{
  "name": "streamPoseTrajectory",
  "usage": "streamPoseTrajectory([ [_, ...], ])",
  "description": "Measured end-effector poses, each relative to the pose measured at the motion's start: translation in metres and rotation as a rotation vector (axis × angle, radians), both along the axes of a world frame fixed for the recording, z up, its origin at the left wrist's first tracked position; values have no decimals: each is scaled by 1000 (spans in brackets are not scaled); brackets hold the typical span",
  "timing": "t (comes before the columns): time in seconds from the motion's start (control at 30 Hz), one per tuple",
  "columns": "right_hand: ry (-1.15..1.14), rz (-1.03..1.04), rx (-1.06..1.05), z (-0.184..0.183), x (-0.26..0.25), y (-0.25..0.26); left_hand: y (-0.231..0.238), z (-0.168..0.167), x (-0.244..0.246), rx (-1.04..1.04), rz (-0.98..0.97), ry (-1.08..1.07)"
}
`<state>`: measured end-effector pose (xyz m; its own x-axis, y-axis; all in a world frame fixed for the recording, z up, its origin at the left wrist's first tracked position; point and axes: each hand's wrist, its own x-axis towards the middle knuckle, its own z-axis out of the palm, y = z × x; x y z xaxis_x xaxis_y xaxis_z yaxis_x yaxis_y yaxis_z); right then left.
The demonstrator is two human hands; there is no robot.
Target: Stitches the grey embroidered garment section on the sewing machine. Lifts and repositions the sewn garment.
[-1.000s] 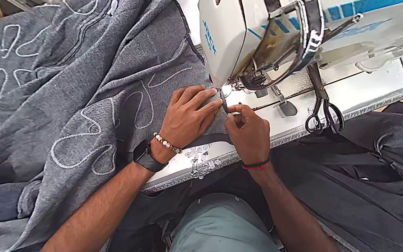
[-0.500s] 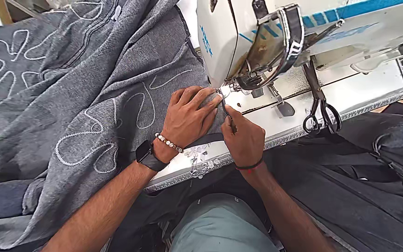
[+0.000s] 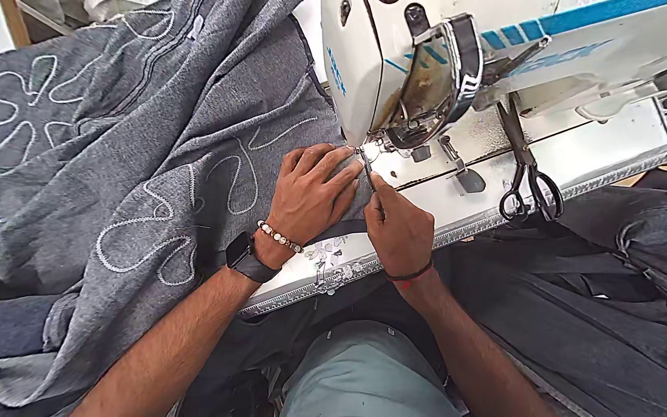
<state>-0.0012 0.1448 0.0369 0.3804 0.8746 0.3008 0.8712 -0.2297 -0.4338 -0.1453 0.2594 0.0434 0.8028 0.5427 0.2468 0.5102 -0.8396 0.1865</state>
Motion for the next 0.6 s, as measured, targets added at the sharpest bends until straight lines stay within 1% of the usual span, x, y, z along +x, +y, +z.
streamPoseTrajectory([
  [0.33, 13, 5, 2, -1, 2, -1, 0, -1, 1, 14, 0, -4],
  [0.5, 23, 14, 2, -1, 4, 0, -1, -1, 2, 36, 15, 33],
  [0.6, -6, 54, -35, 1, 6, 1, -2, -1, 3, 39, 40, 60],
])
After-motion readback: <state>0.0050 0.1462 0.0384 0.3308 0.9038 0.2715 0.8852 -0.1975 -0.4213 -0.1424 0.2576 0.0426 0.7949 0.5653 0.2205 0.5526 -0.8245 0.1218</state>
